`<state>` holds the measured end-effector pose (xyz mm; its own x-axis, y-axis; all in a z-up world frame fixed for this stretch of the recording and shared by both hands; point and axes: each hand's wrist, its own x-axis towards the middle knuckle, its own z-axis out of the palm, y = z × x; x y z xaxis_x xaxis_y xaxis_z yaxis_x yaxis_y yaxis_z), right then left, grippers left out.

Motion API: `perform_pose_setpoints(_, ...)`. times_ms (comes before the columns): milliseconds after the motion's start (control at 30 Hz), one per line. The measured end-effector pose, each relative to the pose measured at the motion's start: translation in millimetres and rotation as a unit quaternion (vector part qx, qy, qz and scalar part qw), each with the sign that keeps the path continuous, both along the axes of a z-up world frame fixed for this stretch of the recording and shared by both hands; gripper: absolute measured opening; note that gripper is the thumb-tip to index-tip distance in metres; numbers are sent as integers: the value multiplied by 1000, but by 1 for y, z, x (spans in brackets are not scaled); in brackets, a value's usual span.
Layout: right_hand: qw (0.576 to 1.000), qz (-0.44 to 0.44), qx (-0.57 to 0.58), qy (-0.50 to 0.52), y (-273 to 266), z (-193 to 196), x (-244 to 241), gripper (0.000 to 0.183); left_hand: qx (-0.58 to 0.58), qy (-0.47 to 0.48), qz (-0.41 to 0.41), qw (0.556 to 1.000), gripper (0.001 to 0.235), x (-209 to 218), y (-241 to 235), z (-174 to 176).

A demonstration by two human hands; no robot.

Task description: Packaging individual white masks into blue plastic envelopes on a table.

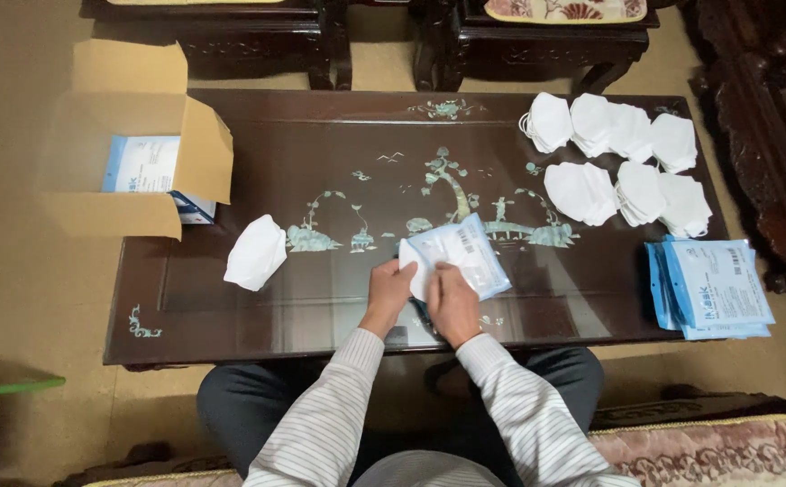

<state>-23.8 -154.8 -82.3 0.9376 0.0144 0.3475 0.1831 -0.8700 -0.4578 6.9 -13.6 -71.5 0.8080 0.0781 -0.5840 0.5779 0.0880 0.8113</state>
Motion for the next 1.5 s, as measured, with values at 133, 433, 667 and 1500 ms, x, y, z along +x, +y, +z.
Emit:
perform_pose_setpoints(133, 999, 15, 39, -21, 5, 34, -2, 25, -62, 26, 21, 997, 52, -8, 13, 72)
perform_pose_setpoints(433, 995, 94, -6, -16, -33, 9, 19, 56, -133, 14, -38, 990, 66, -20, 5, 128)
perform_pose_setpoints(667, 995, 100, -10, -18, -35, 8, 18, 58, -75, -4, -40, 996, 65, -8, -26, 63)
perform_pose_setpoints(1500, 990, 103, -91, 20, -38, -3, 19, 56, -14, 64, -45, 997, 74, -5, -26, 82)
